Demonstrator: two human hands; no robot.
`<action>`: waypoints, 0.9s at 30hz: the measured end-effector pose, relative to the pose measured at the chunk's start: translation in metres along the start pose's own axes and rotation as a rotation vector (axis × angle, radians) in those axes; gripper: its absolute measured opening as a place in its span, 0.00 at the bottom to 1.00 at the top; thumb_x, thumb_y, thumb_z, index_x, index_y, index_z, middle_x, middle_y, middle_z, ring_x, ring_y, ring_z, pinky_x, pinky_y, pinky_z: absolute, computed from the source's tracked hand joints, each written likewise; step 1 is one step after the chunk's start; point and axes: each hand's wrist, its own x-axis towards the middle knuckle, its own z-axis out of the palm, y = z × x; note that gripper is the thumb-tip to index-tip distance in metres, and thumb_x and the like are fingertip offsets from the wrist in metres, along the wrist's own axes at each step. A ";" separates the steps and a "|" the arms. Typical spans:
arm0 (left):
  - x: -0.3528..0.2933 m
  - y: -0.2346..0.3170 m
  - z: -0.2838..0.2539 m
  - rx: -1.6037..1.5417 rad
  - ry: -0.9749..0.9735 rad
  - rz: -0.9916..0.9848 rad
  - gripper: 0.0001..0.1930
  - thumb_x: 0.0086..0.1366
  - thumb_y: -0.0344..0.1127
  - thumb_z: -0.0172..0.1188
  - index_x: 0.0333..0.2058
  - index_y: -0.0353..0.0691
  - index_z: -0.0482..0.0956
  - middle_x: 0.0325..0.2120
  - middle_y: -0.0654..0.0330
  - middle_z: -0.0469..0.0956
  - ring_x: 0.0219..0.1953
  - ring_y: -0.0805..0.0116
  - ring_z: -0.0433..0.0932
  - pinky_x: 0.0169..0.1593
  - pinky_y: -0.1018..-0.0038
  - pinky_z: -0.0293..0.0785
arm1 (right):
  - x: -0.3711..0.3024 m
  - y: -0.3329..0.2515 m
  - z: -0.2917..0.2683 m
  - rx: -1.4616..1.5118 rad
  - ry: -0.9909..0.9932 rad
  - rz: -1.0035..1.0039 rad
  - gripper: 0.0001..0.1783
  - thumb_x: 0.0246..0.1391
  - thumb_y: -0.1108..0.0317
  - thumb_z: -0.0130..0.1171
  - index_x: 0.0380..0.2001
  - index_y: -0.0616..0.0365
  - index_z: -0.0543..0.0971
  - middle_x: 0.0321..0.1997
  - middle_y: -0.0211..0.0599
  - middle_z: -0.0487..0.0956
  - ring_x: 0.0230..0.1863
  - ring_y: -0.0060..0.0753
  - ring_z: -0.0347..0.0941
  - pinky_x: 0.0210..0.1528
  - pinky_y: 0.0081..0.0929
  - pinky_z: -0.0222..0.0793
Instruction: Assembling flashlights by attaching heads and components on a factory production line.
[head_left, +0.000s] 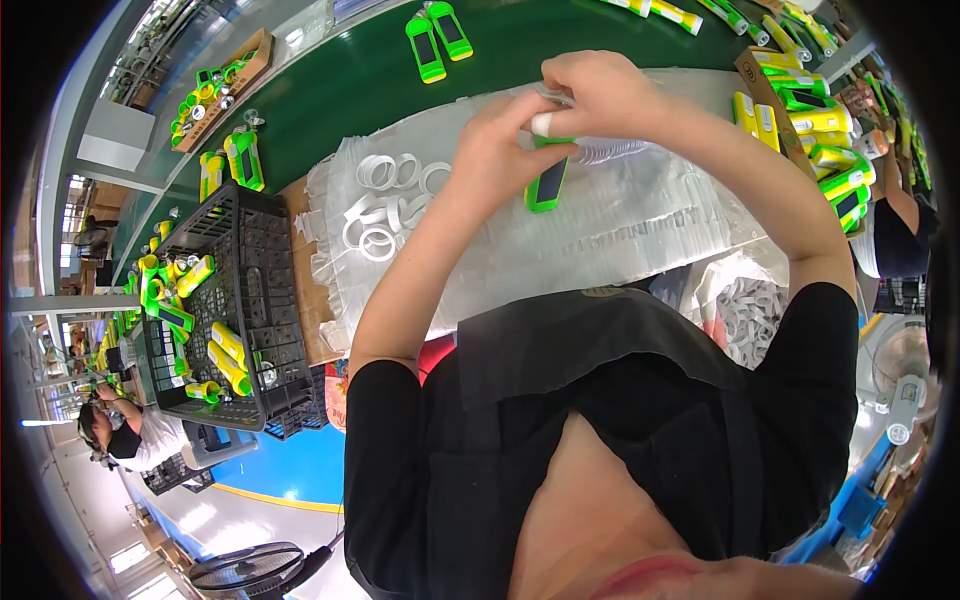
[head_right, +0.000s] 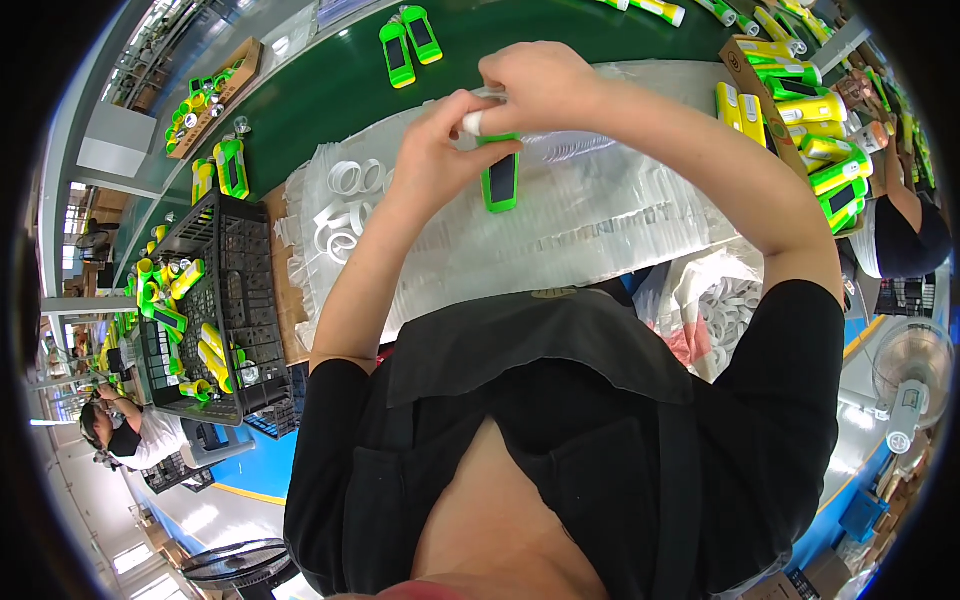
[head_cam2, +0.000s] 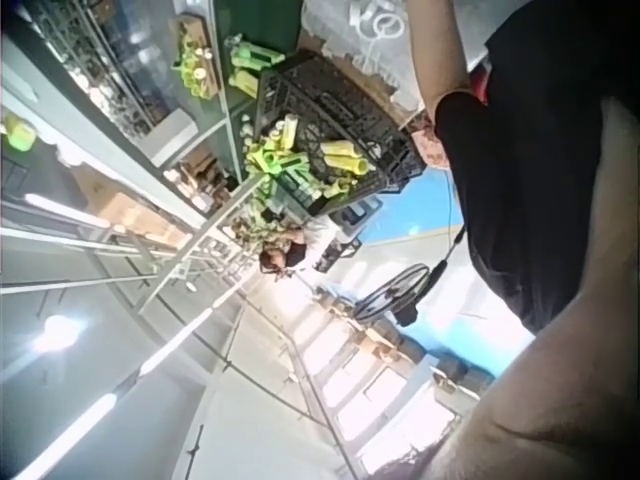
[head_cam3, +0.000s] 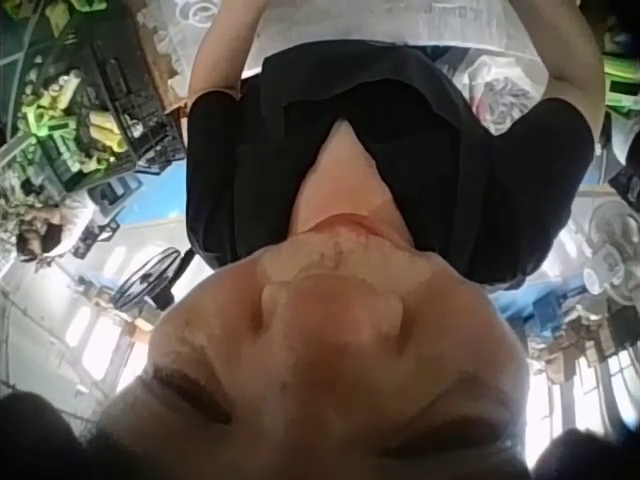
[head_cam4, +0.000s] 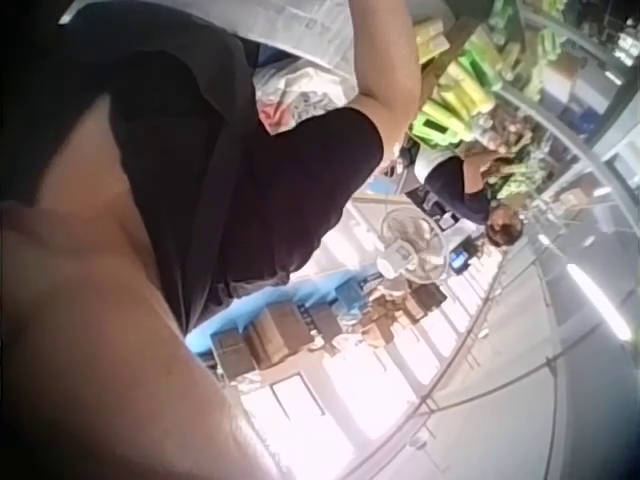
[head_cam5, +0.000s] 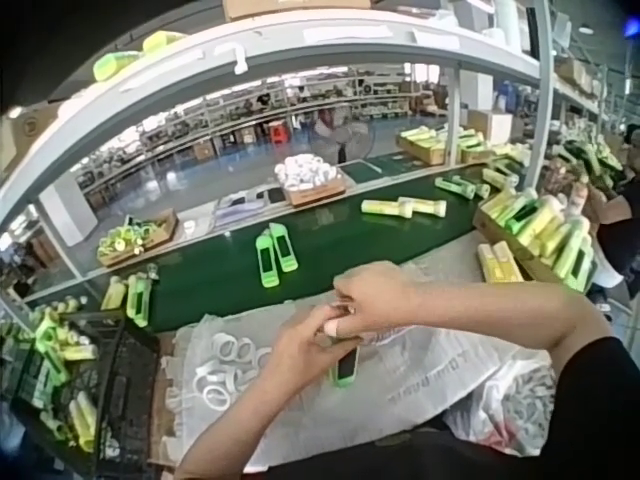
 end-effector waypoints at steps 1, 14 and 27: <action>-0.001 0.000 -0.002 0.005 -0.025 -0.022 0.18 0.47 0.34 0.75 0.35 0.43 0.75 0.30 0.67 0.80 0.28 0.73 0.72 0.32 0.76 0.66 | 0.002 -0.007 -0.007 -0.054 -0.079 0.071 0.31 0.47 0.45 0.65 0.44 0.61 0.76 0.40 0.38 0.78 0.38 0.35 0.75 0.36 0.35 0.70; -0.015 0.001 -0.020 -0.707 -0.349 -0.226 0.54 0.49 0.40 0.76 0.68 0.45 0.47 0.48 0.51 0.75 0.50 0.58 0.75 0.54 0.64 0.71 | -0.053 0.002 -0.018 0.625 0.383 -0.445 0.20 0.53 0.66 0.62 0.46 0.62 0.73 0.35 0.40 0.73 0.32 0.39 0.72 0.34 0.31 0.68; 0.114 -0.158 0.024 0.690 -0.221 -0.061 0.39 0.56 0.62 0.62 0.62 0.55 0.62 0.24 0.51 0.77 0.27 0.49 0.79 0.29 0.60 0.75 | 0.111 0.151 0.105 0.464 0.803 0.425 0.21 0.64 0.44 0.41 0.45 0.46 0.74 0.35 0.47 0.81 0.39 0.58 0.77 0.39 0.48 0.71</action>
